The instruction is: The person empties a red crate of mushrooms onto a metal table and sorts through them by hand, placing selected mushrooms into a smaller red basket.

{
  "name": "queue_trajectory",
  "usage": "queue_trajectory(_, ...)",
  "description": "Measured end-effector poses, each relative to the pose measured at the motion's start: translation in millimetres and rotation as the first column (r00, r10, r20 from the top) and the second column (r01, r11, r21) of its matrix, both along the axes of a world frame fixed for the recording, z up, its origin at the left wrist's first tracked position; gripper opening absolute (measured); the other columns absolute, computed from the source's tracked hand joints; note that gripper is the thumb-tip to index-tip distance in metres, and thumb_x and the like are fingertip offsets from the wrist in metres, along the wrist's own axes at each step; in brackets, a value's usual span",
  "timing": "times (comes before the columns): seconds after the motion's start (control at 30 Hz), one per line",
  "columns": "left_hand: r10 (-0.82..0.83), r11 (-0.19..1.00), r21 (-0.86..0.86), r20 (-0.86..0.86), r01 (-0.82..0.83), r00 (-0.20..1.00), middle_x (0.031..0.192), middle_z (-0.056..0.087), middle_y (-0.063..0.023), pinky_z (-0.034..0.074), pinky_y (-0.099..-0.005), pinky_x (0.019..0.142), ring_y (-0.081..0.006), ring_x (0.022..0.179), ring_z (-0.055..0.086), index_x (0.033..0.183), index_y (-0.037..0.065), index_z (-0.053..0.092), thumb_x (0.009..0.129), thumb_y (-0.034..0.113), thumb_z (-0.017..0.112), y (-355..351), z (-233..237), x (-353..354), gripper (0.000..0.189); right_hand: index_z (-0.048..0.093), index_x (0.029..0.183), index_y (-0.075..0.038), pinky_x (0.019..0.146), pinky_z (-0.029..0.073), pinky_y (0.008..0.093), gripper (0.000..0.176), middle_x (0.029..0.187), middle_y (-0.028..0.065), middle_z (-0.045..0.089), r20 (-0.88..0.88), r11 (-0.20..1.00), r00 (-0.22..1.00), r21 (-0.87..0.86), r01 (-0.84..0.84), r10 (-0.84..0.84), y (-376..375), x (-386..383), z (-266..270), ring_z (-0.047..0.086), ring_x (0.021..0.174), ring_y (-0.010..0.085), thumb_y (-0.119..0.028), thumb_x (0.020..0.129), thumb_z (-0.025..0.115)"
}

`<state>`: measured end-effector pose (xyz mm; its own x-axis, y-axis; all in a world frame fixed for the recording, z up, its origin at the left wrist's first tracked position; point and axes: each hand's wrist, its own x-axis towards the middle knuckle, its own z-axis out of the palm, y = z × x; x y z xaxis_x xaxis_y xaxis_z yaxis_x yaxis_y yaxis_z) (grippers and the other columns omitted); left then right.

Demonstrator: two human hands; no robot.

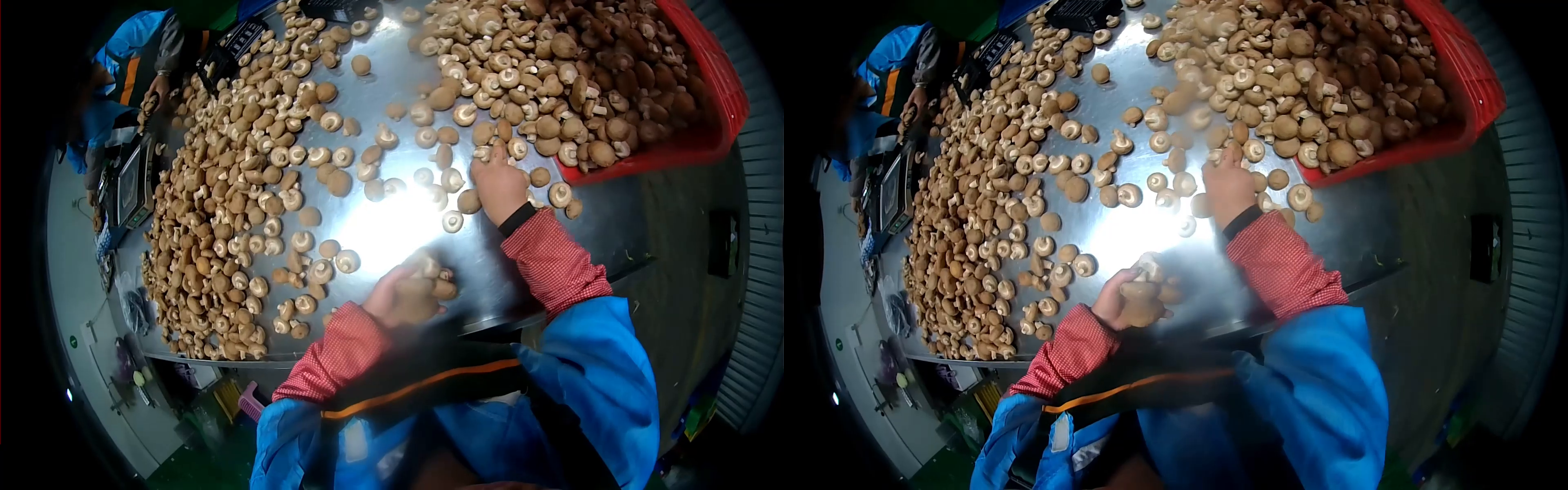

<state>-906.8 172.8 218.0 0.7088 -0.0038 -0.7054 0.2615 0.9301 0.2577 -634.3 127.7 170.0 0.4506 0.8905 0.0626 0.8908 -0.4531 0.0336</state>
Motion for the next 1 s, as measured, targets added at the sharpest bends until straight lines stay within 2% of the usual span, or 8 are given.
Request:
queue_trajectory(0.17, 0.048, 0.998, 0.047, 0.033, -0.049, 0.998, 0.137, 0.053, -0.0168, 0.049, -0.0561, 0.096, -0.0364, 0.122, 0.054, 0.141, 0.012, 0.044, 0.091, 0.045, 0.051, 4, -1, -19, 0.06, 0.062, 0.113, -0.013, 0.064, 0.053, 0.0465, 0.027, 0.09, 0.0195, 0.066, -0.261, 0.991, 0.965, -0.127, -0.045, 0.011, 0, 15, 8, 0.068, 0.078, 0.0364, -0.011, 0.086, 0.059)
queue_trajectory(0.33, 0.124, 0.992, -0.051, 0.104, -0.12, 0.987, 0.132, 0.054, -0.0192, 0.055, -0.052, 0.088, -0.0362, 0.117, 0.058, 0.138, 0.013, 0.045, 0.089, 0.039, 0.056, 6, -1, -57, 0.056, 0.064, 0.122, -0.015, 0.07, 0.053, 0.0464, 0.047, 0.095, 0.0216, 0.065, -0.442, 0.99, 0.887, 0.108, -0.092, 0.131, -14, 15, 37, 0.065, 0.08, 0.04, -0.011, 0.077, 0.071)
queue_trajectory(0.47, 0.158, 0.986, -0.095, 0.236, -0.139, 0.959, 0.128, 0.059, -0.0156, 0.052, -0.0483, 0.095, -0.0324, 0.114, 0.061, 0.138, 0.013, 0.049, 0.091, 0.032, 0.062, 14, 23, -111, 0.053, 0.059, 0.134, -0.014, 0.088, 0.052, 0.0367, 0.056, 0.12, 0.0145, 0.062, -0.823, 0.961, 0.5, 0.194, -0.198, 0.27, -14, -22, 79, 0.063, 0.103, 0.0269, -0.007, 0.079, 0.073)
queue_trajectory(0.5, 0.152, 0.986, -0.091, 0.197, -0.136, 0.969, 0.121, 0.057, -0.0206, 0.058, -0.048, 0.08, -0.0361, 0.108, 0.062, 0.133, 0.012, 0.049, 0.085, 0.036, 0.063, 11, 22, -128, 0.055, 0.058, 0.135, -0.014, 0.094, 0.049, 0.0368, 0.057, 0.126, 0.0111, 0.061, -0.897, 0.951, 0.353, 0.186, -0.247, 0.267, -10, -41, 81, 0.059, 0.113, 0.0247, -0.007, 0.081, 0.073)
queue_trajectory(0.63, 0.068, 0.995, -0.072, -0.05, -0.071, 0.996, 0.131, 0.057, -0.0206, 0.059, -0.0502, 0.084, -0.0369, 0.113, 0.062, 0.141, 0.012, 0.044, 0.087, 0.031, 0.064, 3, 27, -214, 0.061, 0.064, 0.123, -0.011, 0.083, 0.052, 0.0397, 0.041, 0.106, 0.0156, 0.065, -0.842, 0.67, -0.004, 0.432, -0.603, 0.539, 17, -144, 63, 0.064, 0.098, 0.0297, -0.029, 0.087, 0.068)
queue_trajectory(0.7, 0.046, 0.994, -0.089, -0.164, -0.061, 0.985, 0.135, 0.057, -0.0184, 0.057, -0.0513, 0.089, -0.0352, 0.116, 0.062, 0.146, 0.012, 0.039, 0.091, 0.031, 0.062, -10, 28, -257, 0.063, 0.063, 0.122, -0.011, 0.077, 0.053, 0.0404, 0.042, 0.092, 0.017, 0.068, -0.891, 0.631, -0.302, 0.453, -0.629, 0.339, 26, -202, 76, 0.068, 0.085, 0.031, -0.035, 0.087, 0.066)
queue_trajectory(0.87, 0.187, 0.979, 0.004, -0.408, -0.203, 0.894, 0.119, 0.065, -0.0136, 0.058, -0.0415, 0.084, -0.0266, 0.101, 0.066, 0.141, 0.012, 0.048, 0.094, 0.029, 0.065, -72, -15, -357, 0.053, 0.054, 0.131, -0.006, 0.079, 0.051, 0.0461, 0.046, 0.094, 0.0218, 0.068, -0.903, 0.277, -0.403, 0.429, -0.86, 0.148, 15, -320, 49, 0.066, 0.087, 0.0392, -0.035, 0.094, 0.058)
queue_trajectory(1.0, 0.292, 0.911, 0.405, -0.77, 0.081, 0.567, 0.122, 0.064, -0.0124, 0.058, -0.0376, 0.08, -0.0242, 0.101, 0.065, 0.14, 0.009, 0.05, 0.096, 0.027, 0.064, -136, -67, -400, 0.049, 0.05, 0.136, -0.006, 0.084, 0.05, 0.0477, 0.05, 0.104, 0.0269, 0.065, -0.948, 0.378, -0.298, 0.317, -0.87, 0.111, 12, -347, 30, 0.064, 0.095, 0.0411, -0.036, 0.097, 0.054)
